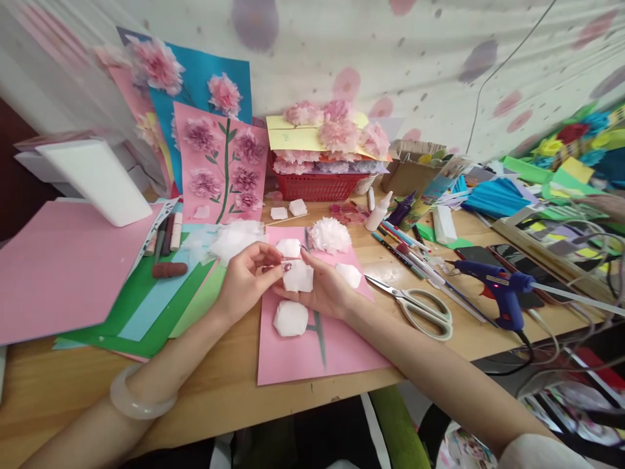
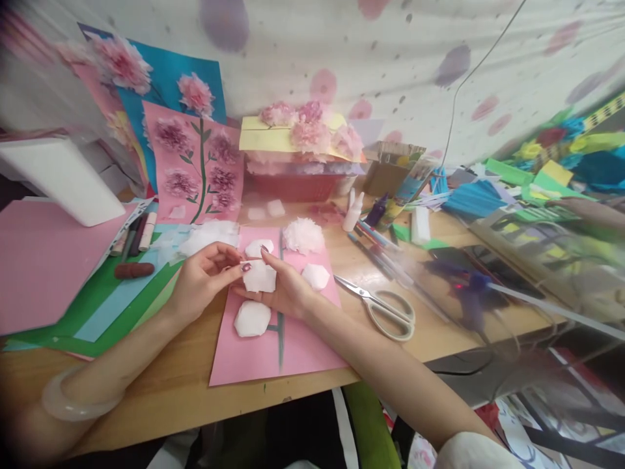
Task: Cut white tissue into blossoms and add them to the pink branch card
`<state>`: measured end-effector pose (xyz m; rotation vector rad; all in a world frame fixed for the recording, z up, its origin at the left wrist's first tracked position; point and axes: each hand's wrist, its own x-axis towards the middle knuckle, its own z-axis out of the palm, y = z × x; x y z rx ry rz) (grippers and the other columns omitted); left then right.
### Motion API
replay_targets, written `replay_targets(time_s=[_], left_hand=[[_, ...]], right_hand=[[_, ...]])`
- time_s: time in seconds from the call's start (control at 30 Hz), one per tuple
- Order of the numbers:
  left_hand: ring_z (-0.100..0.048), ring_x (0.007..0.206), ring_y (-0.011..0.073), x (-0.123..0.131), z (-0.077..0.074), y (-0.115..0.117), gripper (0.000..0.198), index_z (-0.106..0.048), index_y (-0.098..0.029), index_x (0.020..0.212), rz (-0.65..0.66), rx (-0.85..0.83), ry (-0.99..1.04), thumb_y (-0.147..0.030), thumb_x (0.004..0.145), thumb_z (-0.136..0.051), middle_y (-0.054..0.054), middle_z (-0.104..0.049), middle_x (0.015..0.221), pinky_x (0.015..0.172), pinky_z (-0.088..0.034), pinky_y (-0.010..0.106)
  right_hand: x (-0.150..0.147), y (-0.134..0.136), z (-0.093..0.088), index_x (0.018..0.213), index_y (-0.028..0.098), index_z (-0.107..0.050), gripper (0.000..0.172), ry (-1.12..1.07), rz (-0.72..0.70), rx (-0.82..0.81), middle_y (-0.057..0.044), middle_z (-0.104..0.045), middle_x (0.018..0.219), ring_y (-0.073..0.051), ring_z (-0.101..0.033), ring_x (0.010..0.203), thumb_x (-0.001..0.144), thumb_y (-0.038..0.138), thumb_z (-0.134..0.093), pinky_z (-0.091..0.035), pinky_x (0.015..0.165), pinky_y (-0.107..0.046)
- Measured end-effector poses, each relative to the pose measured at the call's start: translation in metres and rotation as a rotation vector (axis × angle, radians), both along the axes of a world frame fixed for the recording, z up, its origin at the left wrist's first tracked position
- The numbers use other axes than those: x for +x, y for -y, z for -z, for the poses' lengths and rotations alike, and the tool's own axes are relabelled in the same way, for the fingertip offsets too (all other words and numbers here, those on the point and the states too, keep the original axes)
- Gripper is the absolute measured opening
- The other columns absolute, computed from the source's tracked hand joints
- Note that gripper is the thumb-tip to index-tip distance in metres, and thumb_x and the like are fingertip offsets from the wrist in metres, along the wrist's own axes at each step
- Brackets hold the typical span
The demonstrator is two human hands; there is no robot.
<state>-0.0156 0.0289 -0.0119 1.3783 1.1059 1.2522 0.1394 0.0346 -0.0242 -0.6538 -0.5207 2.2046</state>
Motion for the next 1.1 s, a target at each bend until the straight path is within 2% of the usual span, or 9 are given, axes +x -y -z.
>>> replay_targets(time_s=[0.17, 0.43, 0.53, 0.6, 0.7, 0.8, 0.87, 1.0, 1.1], left_hand=[[-0.058, 0.068, 0.0131, -0.003, -0.010, -0.002, 0.027, -0.058, -0.020, 0.075, -0.015, -0.113, 0.269, -0.025, 0.058, -0.079, -0.001, -0.060, 0.076, 0.060, -0.046, 0.025], [-0.058, 0.066, 0.0092, 0.001, -0.005, -0.005, 0.028, -0.058, -0.017, 0.075, -0.049, -0.174, 0.394, -0.019, 0.057, -0.081, -0.003, -0.061, 0.075, 0.060, -0.047, 0.020], [-0.059, 0.063, 0.0081, -0.010, -0.006, -0.012, 0.029, -0.059, -0.017, 0.077, -0.045, -0.253, 0.556, -0.014, 0.057, -0.079, -0.004, -0.062, 0.071, 0.060, -0.048, 0.019], [-0.060, 0.062, 0.0090, -0.022, -0.008, -0.018, 0.032, -0.062, -0.018, 0.084, 0.076, -0.311, 0.575, -0.015, 0.057, -0.079, -0.003, -0.064, 0.071, 0.060, -0.049, 0.020], [-0.059, 0.058, 0.0099, -0.041, -0.012, -0.025, 0.049, -0.065, -0.018, 0.105, 0.397, -0.369, 0.362, -0.020, 0.058, -0.081, -0.001, -0.066, 0.072, 0.055, -0.047, 0.019], [-0.063, 0.066, 0.0124, -0.054, -0.016, -0.028, 0.047, -0.065, -0.018, 0.108, 0.579, -0.391, 0.001, -0.018, 0.064, -0.078, 0.001, -0.068, 0.072, 0.061, -0.048, 0.021], [-0.065, 0.072, 0.0148, -0.055, -0.018, -0.028, 0.041, -0.066, -0.018, 0.104, 0.622, -0.397, -0.150, -0.018, 0.065, -0.077, 0.002, -0.070, 0.076, 0.066, -0.050, 0.024], [-0.066, 0.072, 0.0159, -0.049, -0.019, -0.023, 0.039, -0.066, -0.018, 0.100, 0.625, -0.389, -0.240, -0.020, 0.062, -0.076, 0.004, -0.072, 0.080, 0.068, -0.050, 0.027], [-0.063, 0.066, 0.0130, -0.046, -0.021, -0.021, 0.032, -0.068, -0.018, 0.091, 0.587, -0.379, -0.290, -0.021, 0.061, -0.077, 0.002, -0.072, 0.077, 0.058, -0.046, 0.022]], right_hand=[[0.000, 0.000, 0.005, 0.111, 0.014, -0.056, 0.040, -0.015, -0.077, 0.023, -0.010, -0.069, 0.096, -0.018, -0.067, 0.090, 0.098, 0.043, -0.034, -0.052, 0.087, -0.036], [-0.001, 0.003, 0.002, 0.106, 0.009, -0.057, 0.034, -0.099, -0.129, 0.073, -0.012, -0.070, 0.092, -0.017, -0.069, 0.090, 0.098, 0.030, -0.031, -0.049, 0.092, -0.030], [0.002, 0.004, -0.002, 0.108, 0.009, -0.053, 0.026, -0.134, -0.148, 0.054, -0.015, -0.070, 0.096, -0.021, -0.068, 0.097, 0.086, 0.020, -0.042, -0.047, 0.095, -0.034], [0.003, 0.004, -0.004, 0.110, 0.010, -0.050, 0.039, -0.144, -0.149, 0.064, -0.014, -0.070, 0.097, -0.022, -0.068, 0.097, 0.071, 0.009, -0.047, -0.047, 0.095, -0.036], [0.004, 0.005, -0.001, 0.114, 0.010, -0.046, 0.055, -0.094, -0.153, 0.087, -0.012, -0.069, 0.096, -0.022, -0.069, 0.093, 0.060, 0.002, -0.047, -0.048, 0.094, -0.041], [0.003, 0.005, 0.003, 0.116, 0.011, -0.046, 0.055, -0.020, -0.146, 0.093, -0.011, -0.067, 0.098, -0.022, -0.069, 0.090, 0.062, 0.000, -0.049, -0.051, 0.090, -0.047], [0.003, 0.005, 0.005, 0.116, 0.012, -0.047, 0.054, 0.013, -0.129, 0.111, -0.009, -0.066, 0.098, -0.021, -0.068, 0.088, 0.064, 0.000, -0.052, -0.053, 0.087, -0.046], [0.004, 0.006, 0.007, 0.119, 0.014, -0.046, 0.056, 0.078, -0.121, 0.125, -0.007, -0.066, 0.096, -0.019, -0.069, 0.081, 0.066, 0.001, -0.057, -0.058, 0.076, -0.039], [0.004, 0.005, 0.007, 0.121, 0.015, -0.047, 0.057, 0.089, -0.142, 0.133, -0.007, -0.066, 0.097, -0.019, -0.069, 0.083, 0.067, 0.001, -0.059, -0.057, 0.075, -0.037]])
